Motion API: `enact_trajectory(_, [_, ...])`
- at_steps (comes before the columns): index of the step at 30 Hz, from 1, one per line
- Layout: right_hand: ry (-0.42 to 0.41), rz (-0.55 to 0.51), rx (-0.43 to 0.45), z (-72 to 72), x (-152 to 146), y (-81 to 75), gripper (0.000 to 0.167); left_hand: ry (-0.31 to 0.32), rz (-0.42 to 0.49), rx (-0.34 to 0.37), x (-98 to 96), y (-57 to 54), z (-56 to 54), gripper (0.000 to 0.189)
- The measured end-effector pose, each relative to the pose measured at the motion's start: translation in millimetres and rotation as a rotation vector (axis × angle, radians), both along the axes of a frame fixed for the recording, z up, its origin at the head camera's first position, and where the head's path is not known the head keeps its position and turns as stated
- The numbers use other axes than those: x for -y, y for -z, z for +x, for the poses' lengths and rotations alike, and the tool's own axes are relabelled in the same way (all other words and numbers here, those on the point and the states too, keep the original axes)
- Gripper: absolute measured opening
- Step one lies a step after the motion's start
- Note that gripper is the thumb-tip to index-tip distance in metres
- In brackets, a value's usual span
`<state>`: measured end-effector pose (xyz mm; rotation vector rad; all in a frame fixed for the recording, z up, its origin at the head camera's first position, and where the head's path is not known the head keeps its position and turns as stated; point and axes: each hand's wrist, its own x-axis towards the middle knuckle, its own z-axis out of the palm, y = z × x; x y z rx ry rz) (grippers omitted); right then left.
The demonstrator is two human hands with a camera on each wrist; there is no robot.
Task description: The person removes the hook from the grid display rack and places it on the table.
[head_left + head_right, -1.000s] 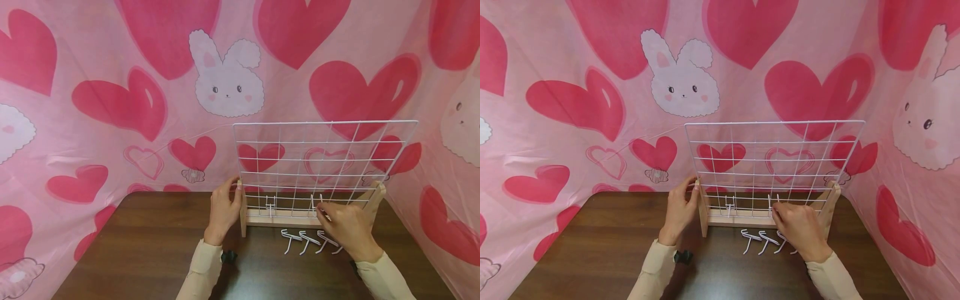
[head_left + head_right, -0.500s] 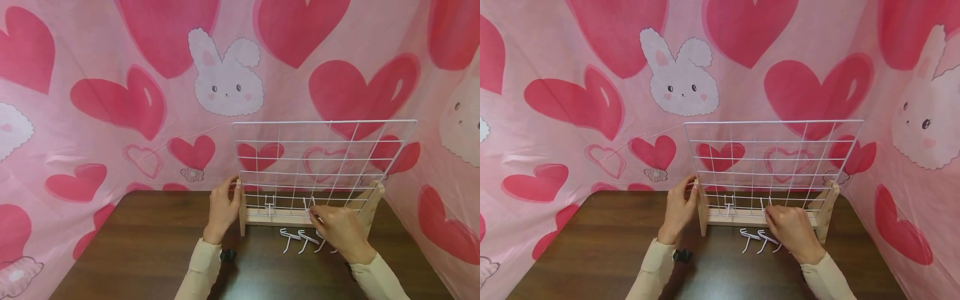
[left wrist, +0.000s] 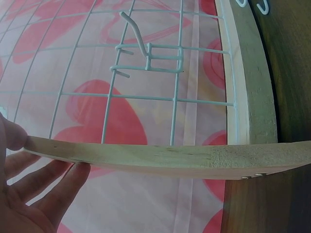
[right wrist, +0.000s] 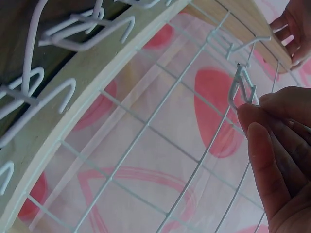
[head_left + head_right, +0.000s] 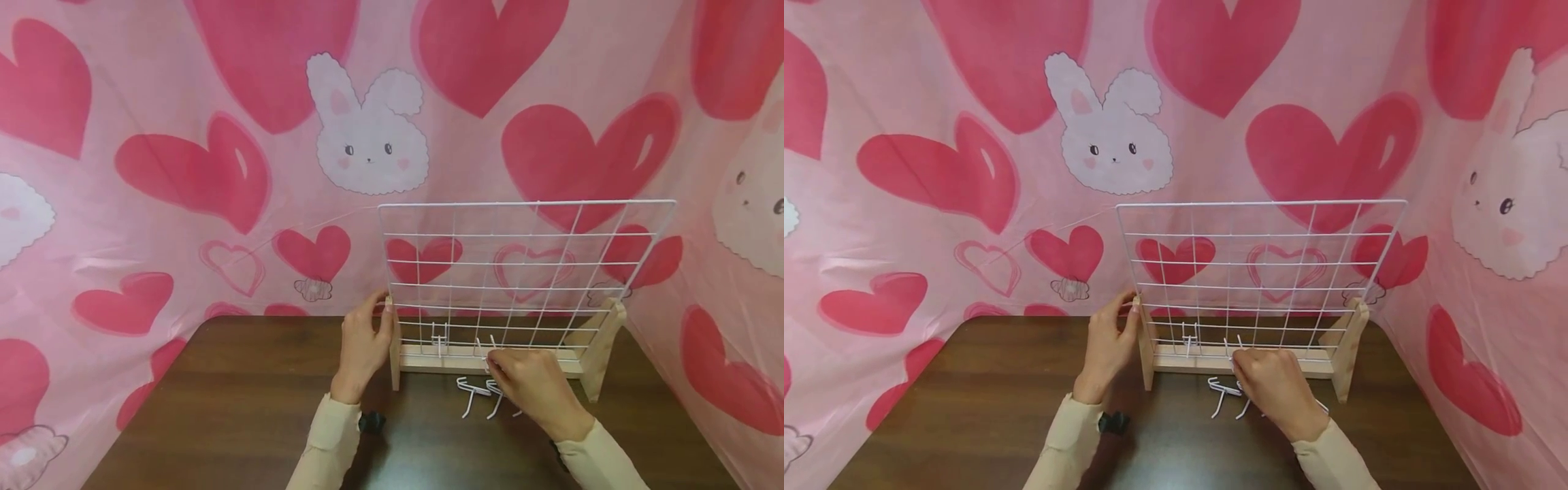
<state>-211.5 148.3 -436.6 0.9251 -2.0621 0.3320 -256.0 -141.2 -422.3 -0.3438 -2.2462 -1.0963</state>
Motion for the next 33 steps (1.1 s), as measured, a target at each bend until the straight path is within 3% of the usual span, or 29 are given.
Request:
enact_trajectory(14, [-0.047,0.043,0.04,1.8,17,10.6,0.026,-0.002,-0.007,0.003,1.0,3.2,-1.8,0.027])
enact_trajectory(20, [-0.025,0.074,0.067,3.1,25,15.2,0.033,-0.002,-0.008,-0.001,1.8,1.8,-1.0,0.027])
enact_trajectory(33, [0.011,0.155,0.076,4.4,38,27.1,0.029,-0.003,-0.006,-0.007,0.9,0.6,-1.0,0.027])
